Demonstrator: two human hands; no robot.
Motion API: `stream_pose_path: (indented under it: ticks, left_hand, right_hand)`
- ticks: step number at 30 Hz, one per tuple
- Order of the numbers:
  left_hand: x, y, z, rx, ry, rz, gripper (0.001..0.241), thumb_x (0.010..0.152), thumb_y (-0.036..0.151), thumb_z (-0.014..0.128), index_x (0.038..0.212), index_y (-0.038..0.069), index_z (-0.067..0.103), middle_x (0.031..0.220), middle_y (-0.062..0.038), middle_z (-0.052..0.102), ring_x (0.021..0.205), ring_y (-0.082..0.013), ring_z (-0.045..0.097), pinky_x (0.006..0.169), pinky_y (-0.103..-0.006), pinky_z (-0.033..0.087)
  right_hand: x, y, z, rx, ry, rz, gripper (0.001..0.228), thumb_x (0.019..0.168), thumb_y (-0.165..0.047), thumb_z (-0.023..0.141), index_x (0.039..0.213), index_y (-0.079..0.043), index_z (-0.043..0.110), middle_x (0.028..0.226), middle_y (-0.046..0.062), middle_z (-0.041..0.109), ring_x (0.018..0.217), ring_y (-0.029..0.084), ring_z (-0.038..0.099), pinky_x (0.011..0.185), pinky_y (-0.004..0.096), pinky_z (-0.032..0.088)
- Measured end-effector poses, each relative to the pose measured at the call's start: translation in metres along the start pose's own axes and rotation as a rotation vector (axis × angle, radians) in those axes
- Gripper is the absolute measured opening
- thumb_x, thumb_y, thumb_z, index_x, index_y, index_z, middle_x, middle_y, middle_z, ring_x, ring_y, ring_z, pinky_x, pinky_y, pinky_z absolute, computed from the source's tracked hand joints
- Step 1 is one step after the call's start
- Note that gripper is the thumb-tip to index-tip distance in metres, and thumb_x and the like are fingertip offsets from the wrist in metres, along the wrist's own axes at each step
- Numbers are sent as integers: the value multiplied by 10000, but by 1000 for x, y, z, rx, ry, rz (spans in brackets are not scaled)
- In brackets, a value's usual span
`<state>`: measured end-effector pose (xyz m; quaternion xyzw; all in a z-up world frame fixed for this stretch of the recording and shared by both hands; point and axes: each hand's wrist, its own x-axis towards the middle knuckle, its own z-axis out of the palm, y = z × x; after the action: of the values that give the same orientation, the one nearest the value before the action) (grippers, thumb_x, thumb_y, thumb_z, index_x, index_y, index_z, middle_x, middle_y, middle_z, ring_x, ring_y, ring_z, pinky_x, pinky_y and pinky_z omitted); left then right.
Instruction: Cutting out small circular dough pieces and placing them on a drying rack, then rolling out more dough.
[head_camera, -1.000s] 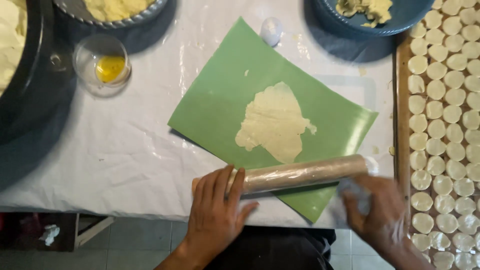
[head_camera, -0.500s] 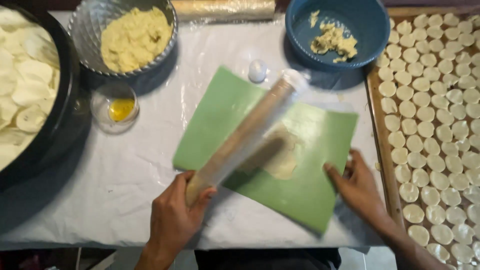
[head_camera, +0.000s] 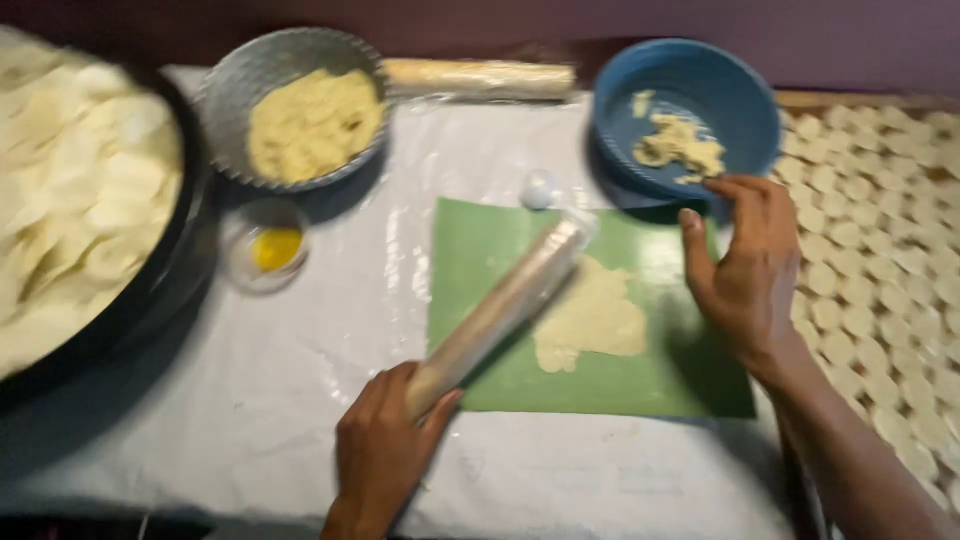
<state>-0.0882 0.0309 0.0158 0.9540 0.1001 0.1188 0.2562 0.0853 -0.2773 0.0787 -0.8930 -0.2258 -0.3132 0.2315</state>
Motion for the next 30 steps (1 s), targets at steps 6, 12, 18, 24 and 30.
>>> stream_pose_path:
  ticks: [6,12,18,24,30]
  left_hand:
    - [1,-2,14,210,48,164,474,810,424,831,1037,36,683,898,-107,660,756,-251,619,664,-380,526]
    - [3,-7,22,195,113,182,547,833,499,813,983,-16,707,878,-136,638,759,-275,602,672,-410,508]
    - [4,-6,20,156,135,170,507,802,468,823,995,16,697,888,-129,616,777,-299,593,685,-430,501]
    - [11,-9,8,111,-28,93,544,855,498,788,1063,2,706,955,-131,695,835,-273,664,709,-404,551]
    - [30,3,-25,-84,-181,-104,404,803,408,850,980,76,704,815,-86,738,650,-254,699,638,-399,573]
  right_hand:
    - [42,-130,93,355,-233,-469,263,908,-49,678,1170,-30,654,1027,156,670,921,308,635,756,403,522]
    - [84,-222,217,222,-548,-619,594,851,-274,593,1410,-87,526,685,181,672,491,406,618,434,477,438]
    - [85,-229,285,114,-712,-610,259,798,-241,605,982,-118,738,728,174,719,559,420,666,490,490,507]
    - [95,-222,196,331,-510,-520,355,830,-161,698,1149,-28,612,799,179,693,610,387,661,523,468,517]
    - [41,-122,95,338,-306,-525,279,953,-248,722,1046,-28,577,1050,144,619,848,291,622,706,383,528]
